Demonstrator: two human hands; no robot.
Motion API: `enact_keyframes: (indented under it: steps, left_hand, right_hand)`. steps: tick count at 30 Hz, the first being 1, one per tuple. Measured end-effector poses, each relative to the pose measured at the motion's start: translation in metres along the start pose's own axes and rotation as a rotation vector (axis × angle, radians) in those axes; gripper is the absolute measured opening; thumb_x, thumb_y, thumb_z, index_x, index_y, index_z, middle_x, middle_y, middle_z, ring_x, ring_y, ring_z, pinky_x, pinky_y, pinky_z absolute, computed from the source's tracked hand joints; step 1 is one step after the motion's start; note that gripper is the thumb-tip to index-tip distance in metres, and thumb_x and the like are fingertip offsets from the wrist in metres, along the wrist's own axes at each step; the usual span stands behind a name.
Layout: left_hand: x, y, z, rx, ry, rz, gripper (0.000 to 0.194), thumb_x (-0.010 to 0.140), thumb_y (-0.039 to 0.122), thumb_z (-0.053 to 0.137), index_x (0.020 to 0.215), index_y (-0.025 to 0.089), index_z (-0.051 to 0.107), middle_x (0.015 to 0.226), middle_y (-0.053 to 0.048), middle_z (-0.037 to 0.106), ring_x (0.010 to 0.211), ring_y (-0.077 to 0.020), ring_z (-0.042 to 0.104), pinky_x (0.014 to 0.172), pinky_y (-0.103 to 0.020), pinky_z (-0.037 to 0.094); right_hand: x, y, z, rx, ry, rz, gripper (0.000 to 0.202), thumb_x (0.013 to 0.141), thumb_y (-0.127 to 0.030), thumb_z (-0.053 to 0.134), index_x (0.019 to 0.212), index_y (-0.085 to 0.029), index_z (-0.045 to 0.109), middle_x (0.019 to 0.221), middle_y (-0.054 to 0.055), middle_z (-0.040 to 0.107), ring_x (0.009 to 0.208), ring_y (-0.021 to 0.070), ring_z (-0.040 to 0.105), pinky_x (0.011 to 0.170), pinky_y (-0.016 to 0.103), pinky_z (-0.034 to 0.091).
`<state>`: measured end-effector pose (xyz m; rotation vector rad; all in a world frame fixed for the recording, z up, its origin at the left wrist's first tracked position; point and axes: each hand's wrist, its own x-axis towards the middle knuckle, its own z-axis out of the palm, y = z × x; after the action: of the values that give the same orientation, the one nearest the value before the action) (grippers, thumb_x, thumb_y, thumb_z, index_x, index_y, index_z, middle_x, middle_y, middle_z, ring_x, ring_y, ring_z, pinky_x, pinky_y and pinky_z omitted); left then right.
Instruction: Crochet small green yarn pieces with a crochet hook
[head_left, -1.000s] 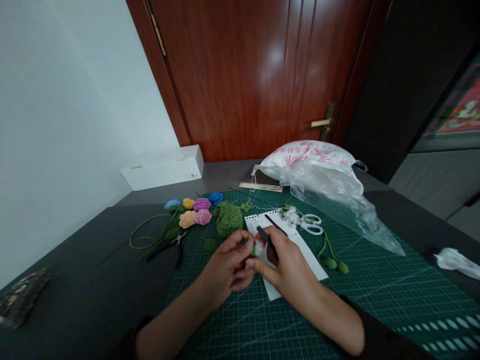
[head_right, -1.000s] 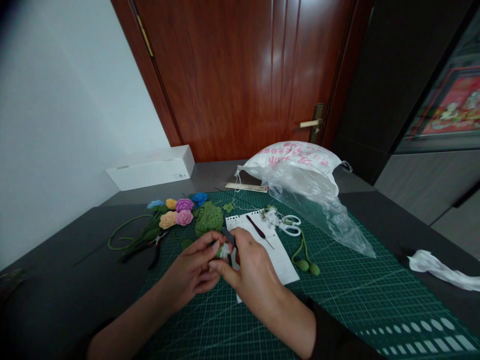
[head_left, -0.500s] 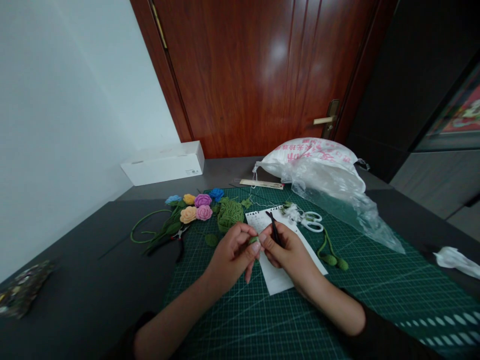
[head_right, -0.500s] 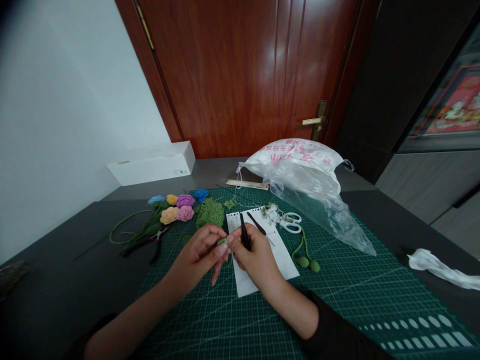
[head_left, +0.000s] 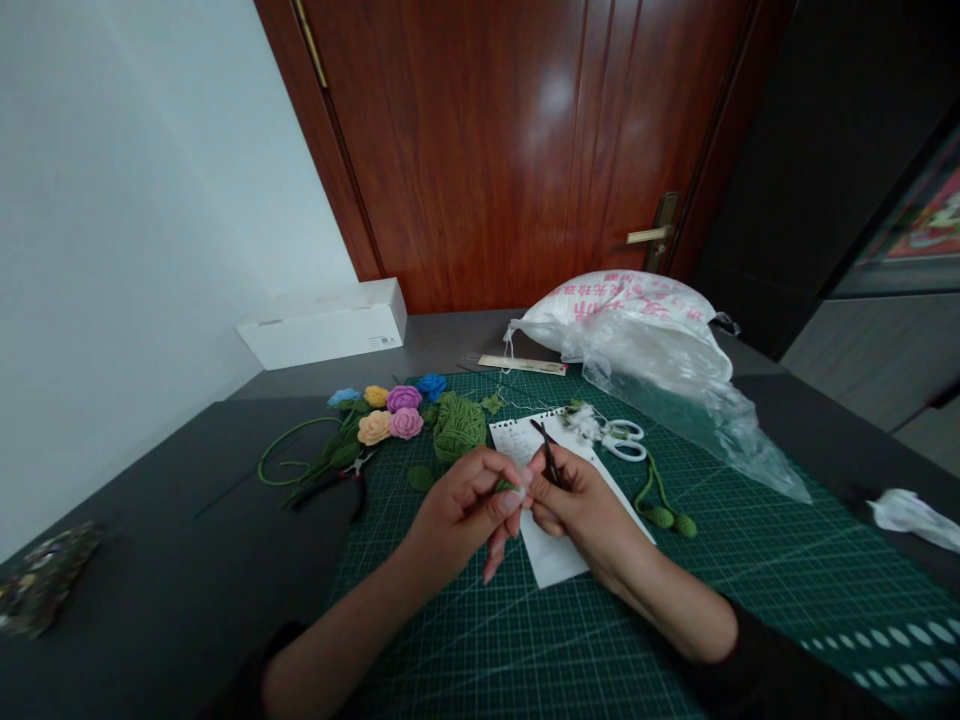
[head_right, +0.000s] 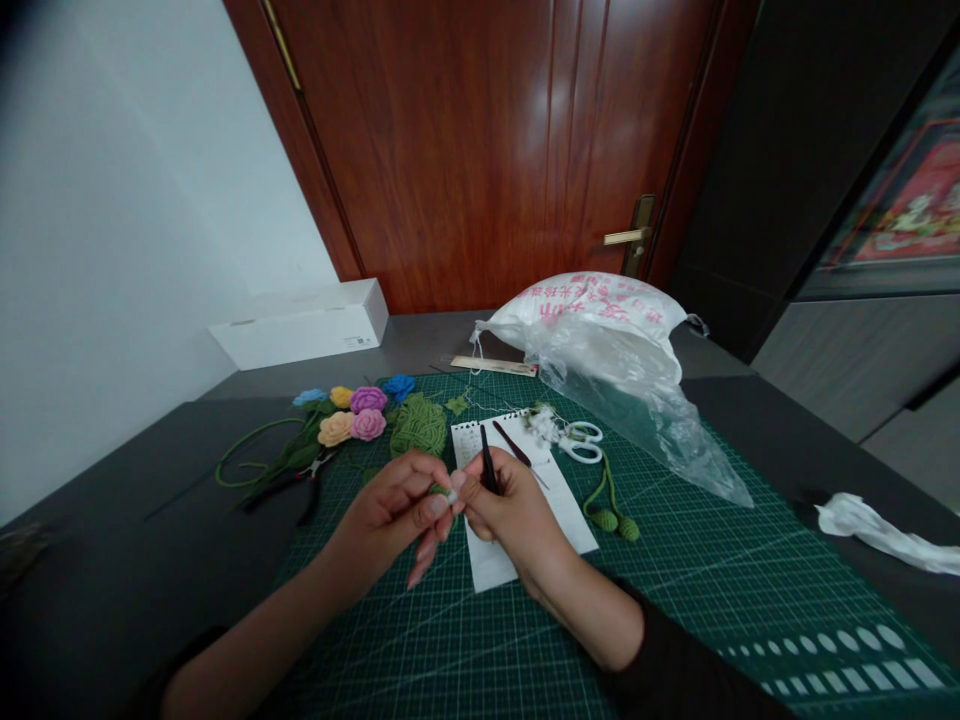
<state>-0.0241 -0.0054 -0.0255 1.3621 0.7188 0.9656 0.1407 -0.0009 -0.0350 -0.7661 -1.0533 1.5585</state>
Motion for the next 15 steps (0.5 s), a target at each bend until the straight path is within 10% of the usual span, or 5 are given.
enact_keyframes:
  steps: [6, 15]
  left_hand:
    - [0.000, -0.001, -0.001, -0.034, -0.037, 0.028, 0.019, 0.092, 0.030, 0.069, 0.100, 0.019, 0.056, 0.071, 0.002, 0.069, 0.040, -0.0082, 0.058, 0.036, -0.018, 0.051]
    - [-0.001, 0.002, -0.005, -0.068, -0.020, 0.053, 0.018, 0.091, 0.027, 0.070, 0.097, 0.019, 0.055, 0.070, 0.002, 0.069, 0.041, -0.0092, 0.060, 0.036, -0.018, 0.052]
  right_hand:
    - [-0.002, -0.003, -0.003, -0.039, -0.003, -0.013, 0.043, 0.076, -0.054, 0.081, 0.073, -0.020, 0.056, 0.054, -0.007, 0.057, 0.037, 0.0029, 0.029, 0.039, 0.020, 0.019]
    - [-0.012, -0.006, -0.008, -0.708, 0.024, -0.605, 0.009, 0.093, -0.025, 0.068, 0.085, -0.021, 0.071, 0.075, 0.003, 0.069, 0.071, 0.0183, 0.065, 0.064, 0.030, 0.050]
